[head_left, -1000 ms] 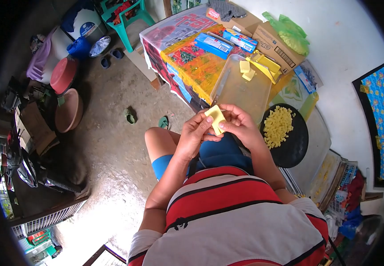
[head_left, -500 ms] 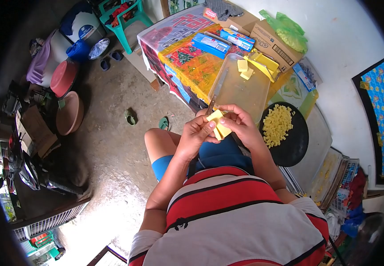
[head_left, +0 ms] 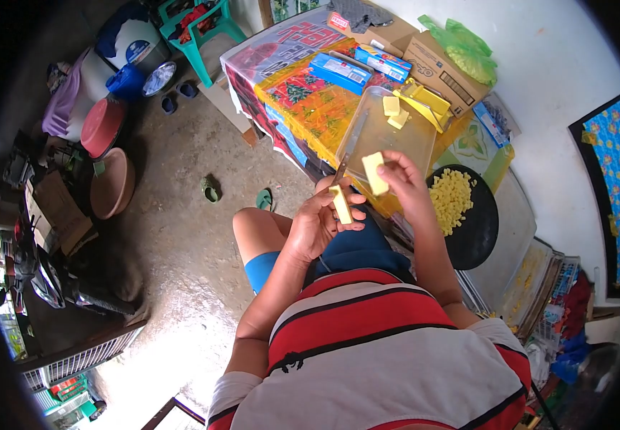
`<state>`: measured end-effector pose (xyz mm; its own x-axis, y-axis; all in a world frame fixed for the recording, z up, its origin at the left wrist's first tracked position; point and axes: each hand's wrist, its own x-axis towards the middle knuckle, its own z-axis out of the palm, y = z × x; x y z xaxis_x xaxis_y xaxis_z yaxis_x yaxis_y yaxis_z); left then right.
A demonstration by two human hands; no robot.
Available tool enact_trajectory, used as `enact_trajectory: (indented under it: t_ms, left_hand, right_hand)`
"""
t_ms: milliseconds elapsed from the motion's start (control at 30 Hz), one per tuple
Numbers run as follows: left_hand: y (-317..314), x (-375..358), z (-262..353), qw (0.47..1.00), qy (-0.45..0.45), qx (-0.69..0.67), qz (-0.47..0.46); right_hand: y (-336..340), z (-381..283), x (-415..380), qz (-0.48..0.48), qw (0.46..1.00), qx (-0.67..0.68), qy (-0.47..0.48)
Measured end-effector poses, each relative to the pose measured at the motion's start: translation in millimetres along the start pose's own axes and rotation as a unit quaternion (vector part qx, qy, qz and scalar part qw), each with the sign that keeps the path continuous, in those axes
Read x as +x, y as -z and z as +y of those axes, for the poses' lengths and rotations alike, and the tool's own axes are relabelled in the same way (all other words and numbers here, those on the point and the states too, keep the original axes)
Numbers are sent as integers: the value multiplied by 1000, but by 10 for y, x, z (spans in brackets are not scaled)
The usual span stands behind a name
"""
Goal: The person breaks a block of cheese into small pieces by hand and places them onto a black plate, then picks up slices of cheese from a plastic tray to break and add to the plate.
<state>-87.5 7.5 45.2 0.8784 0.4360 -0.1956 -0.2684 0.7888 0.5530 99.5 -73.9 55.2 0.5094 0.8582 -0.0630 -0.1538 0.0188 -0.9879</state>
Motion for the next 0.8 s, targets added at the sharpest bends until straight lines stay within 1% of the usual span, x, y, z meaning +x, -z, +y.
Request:
enact_trajectory:
  t_ms: [100,167,200,333,433,533,567,600,633,667,700,767,800]
  left_hand:
    - [-9,17,6,1000,-2,11,3]
    - [15,28,0,998,4,57,25]
    - [17,30,-7,996,6,80,36]
    - [-14,20,-57,991,17,101,84]
    - [74,52,-121,990,-14,103,94]
    - [111,67,-151,981,-58,142,116]
    - [124,77,-157,981,-66,148,110]
    - [138,88,-164,980,-74,153,103]
    - [146,97,-178,979,-79,159,97]
    - [148,105,-199,977,-80,169,97]
    - [147,118,-214,976,-81,180,96]
    - [109,127,-219,967,-82,220,95]
    - [49,114,-196,960,-82,250,96]
  right_hand:
    - [340,311,312,85,985,-143,43]
    - [762,839,582,117,961,-242,65]
    - [900,982,650,132,945,-291,75]
    - [1005,1022,661,144,890,-433,-8]
    - [981,1026,644,183,839,-512,7]
    - [890,900,595,214,767,-596,103]
    - [834,850,572,166,846,-498,91]
    - [729,751,533,115,910,-392,78]
    - [613,629,467,64,957,-277,61]
    - [452,396,333,-17,986,-168,17]
    - [287,160,193,-96,994,-55,-26]
    - [89,-22,29,-165,986,-10,-26]
    - [47,4,-2,-168,985,-10,-19]
